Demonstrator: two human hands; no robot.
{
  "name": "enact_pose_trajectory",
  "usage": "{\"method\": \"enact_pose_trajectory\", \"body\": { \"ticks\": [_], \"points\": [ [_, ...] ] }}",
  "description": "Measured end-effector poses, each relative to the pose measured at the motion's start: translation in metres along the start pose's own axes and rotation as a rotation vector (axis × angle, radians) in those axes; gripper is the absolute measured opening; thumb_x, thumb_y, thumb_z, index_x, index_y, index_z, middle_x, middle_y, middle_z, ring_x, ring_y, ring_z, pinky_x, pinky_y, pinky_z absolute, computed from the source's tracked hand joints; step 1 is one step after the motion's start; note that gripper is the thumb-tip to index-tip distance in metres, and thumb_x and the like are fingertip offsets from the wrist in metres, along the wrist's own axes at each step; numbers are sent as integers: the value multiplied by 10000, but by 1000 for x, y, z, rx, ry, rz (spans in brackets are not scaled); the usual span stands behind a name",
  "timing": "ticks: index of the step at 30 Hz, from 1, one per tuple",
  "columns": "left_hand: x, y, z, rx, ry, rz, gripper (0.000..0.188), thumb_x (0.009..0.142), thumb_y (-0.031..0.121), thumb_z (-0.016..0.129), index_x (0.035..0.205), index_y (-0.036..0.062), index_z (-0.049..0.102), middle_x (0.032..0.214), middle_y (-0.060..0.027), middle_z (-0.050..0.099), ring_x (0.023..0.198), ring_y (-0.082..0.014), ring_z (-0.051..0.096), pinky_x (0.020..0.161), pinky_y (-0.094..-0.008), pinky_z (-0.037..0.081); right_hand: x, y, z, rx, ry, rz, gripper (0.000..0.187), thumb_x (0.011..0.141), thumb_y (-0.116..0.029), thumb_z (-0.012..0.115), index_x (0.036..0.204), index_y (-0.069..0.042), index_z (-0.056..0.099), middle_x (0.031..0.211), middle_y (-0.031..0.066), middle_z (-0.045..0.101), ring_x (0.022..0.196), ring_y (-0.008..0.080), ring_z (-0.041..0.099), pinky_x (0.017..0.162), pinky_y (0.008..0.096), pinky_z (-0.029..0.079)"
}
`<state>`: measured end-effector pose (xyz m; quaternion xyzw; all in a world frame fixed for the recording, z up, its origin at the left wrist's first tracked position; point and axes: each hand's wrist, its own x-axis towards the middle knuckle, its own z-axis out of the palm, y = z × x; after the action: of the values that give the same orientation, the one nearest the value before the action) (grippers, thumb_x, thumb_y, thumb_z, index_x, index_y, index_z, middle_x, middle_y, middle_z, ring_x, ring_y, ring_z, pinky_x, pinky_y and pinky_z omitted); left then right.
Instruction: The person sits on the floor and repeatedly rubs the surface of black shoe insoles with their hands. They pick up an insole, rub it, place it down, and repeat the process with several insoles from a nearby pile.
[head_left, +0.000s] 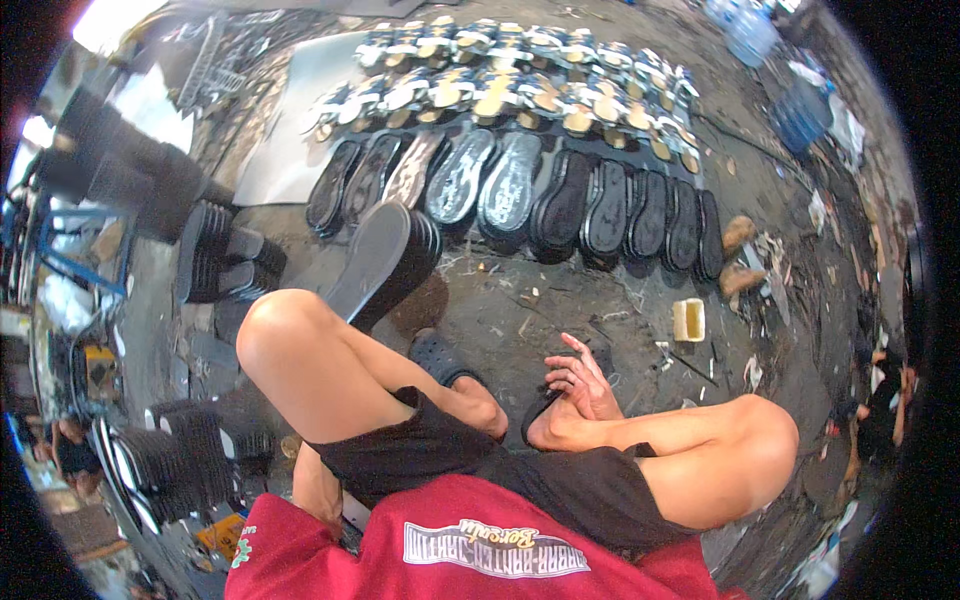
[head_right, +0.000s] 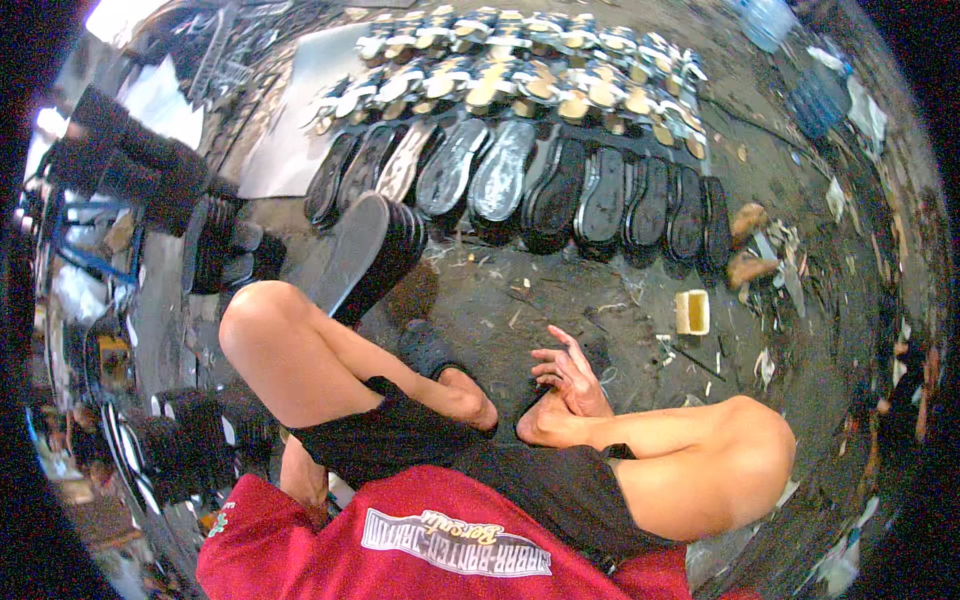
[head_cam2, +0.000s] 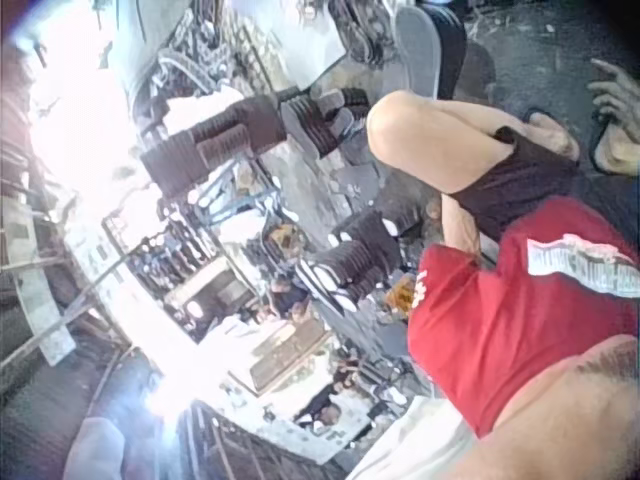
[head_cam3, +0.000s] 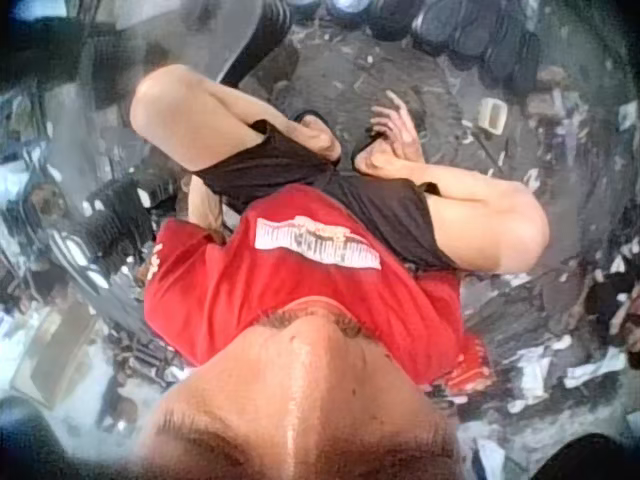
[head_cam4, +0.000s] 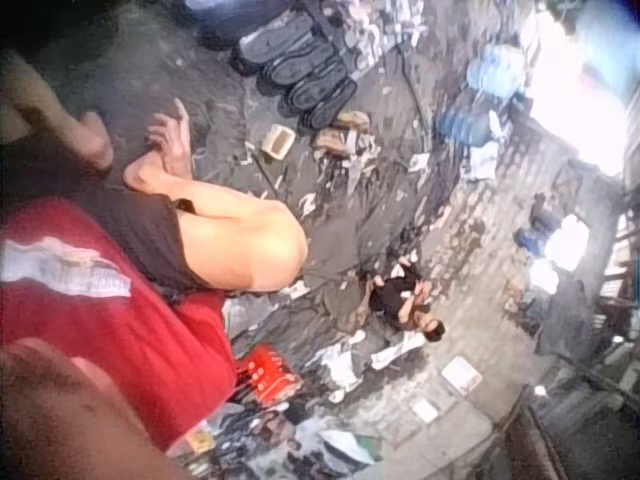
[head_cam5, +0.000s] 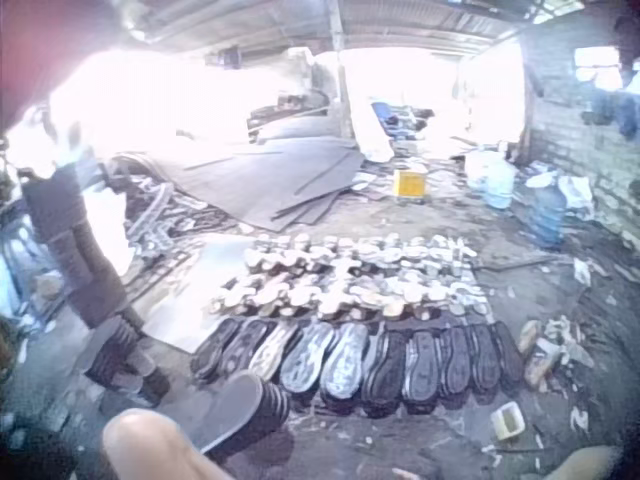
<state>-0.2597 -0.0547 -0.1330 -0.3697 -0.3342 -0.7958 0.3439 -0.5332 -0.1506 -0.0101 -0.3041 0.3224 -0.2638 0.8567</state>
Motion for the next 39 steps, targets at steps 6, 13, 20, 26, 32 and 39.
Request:
{"method": "enact_pose_trajectory", "body": {
  "ticks": [6, 13, 20, 26, 32, 39],
  "points": [
    [-33, 49, 124, -2449, -2079, 890, 386, 927, 260, 773, 1191, 45, 591, 1029, -163, 638, 910, -346, 605, 811, -478, 448, -36, -6, -35, 85, 162, -84, 673, 1114, -376, 620, 1670, -147, 318, 1384, 122, 646, 1160, 187, 675, 1005, 330, 532],
    [32, 171, 145, -2474, -1879, 761, 789, 833, 268, 884, 1499, 47, 524, 1328, -203, 653, 1201, -392, 621, 1074, -467, 455, -29, -6, -44, 19, 180, -129, 596, 1117, -368, 619, 1628, -135, 420, 1369, 94, 659, 1148, 152, 663, 971, 318, 525],
    [4, 199, 83, -2274, -2009, 1449, 1089, 664, 308, 992, 1581, 22, 479, 1424, -276, 641, 1303, -459, 620, 1121, -514, 487, -69, -101, -137, -959, 800, -471, 371, 1081, -324, 651, 1382, -111, 688, 1448, 180, 615, 1308, 328, 613, 1134, 450, 471],
    [-124, 281, 123, -2681, -1787, 799, 977, 719, 328, 974, 1496, -61, 526, 1201, -200, 757, 1072, -335, 731, 968, -469, 570, -86, -106, -237, -1685, 1107, -348, 495, 1018, -470, 703, 1381, -135, 740, 1743, 221, 299, 1550, 494, 318, 1235, 622, 295],
    [51, 448, 211, -2362, -2228, 227, 803, 887, 255, 884, 1529, -71, 531, 1253, -179, 744, 1007, -266, 731, 937, -426, 583, -61, -105, -252, -1731, 1105, -380, 516, 1037, -505, 655, 1375, -125, 748, 1789, 183, 233, 1589, 467, 274, 1245, 655, 246],
    [218, 411, 154, -2692, -2199, -334, 590, 1057, 363, 513, 1489, -33, 578, 1282, -192, 733, 1067, -277, 731, 962, -426, 585, -55, -98, -247, -1358, 1173, -399, 543, 1134, -512, 471, 1362, -101, 745, 1767, 174, 293, 1603, 416, 253, 1279, 551, 252]
  ]
}}
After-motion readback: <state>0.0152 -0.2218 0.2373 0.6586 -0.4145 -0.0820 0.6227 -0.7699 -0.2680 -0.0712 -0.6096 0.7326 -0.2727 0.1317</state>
